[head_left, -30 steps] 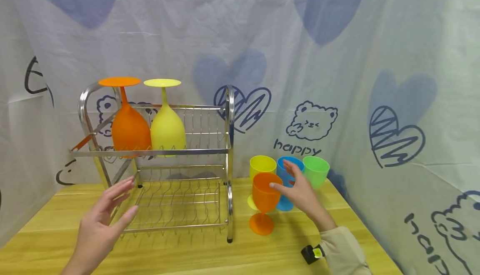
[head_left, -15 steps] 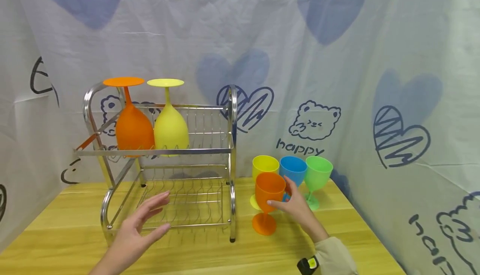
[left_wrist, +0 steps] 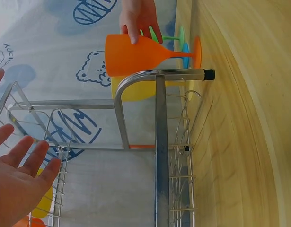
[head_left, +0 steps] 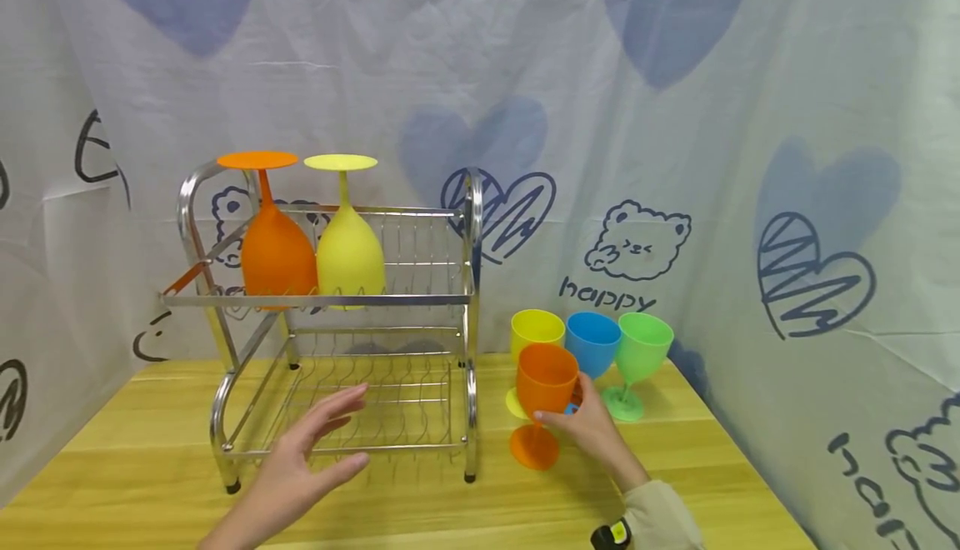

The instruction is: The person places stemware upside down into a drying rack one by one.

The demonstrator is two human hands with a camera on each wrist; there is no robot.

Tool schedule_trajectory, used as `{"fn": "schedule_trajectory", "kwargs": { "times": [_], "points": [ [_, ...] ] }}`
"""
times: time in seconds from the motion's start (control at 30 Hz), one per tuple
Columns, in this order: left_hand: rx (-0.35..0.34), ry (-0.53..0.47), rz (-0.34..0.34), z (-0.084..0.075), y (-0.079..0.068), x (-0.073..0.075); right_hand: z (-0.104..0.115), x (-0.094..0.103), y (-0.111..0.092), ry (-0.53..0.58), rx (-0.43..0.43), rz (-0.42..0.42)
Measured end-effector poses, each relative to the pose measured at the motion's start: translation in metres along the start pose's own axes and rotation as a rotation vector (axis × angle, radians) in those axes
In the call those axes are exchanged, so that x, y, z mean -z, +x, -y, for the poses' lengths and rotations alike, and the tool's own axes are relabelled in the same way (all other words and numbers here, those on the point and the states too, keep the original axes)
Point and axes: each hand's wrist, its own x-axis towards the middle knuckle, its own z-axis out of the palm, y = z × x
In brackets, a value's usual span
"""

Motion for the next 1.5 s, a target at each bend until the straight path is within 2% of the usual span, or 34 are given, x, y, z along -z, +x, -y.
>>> {"fn": "schedule_trajectory", "kwargs": {
  "times": [0.23, 0.37, 0.63, 0.83, 1.03, 1.37, 1.5],
  "points": [
    [-0.006, 0.004, 0.009, 0.005, 0.002, -0.004, -0.005, 0.001, -0.002, 0.077, 0.006, -0.001],
    [0.005, 0.024, 0.001, 0.007, 0.003, -0.007, -0.001, 0.002, -0.006, 0.073, 0.015, 0.009],
    [0.029, 0.052, -0.008, 0.010, 0.012, -0.016, 0.015, 0.007, -0.018, -0.013, 0.062, 0.012],
    [0.051, -0.006, 0.022, 0.010, 0.021, -0.032, 0.021, 0.006, -0.024, -0.096, 0.135, 0.015],
    [0.025, -0.031, 0.060, 0.010, 0.028, -0.046, 0.027, 0.003, -0.029, -0.136, 0.199, 0.031],
    [0.010, -0.073, 0.113, 0.001, 0.038, -0.064, 0.047, 0.002, -0.046, -0.242, 0.364, 0.155],
    [-0.017, -0.088, 0.136, -0.004, 0.042, -0.071, 0.056, 0.001, -0.052, -0.309, 0.408, 0.184]
  ]
}}
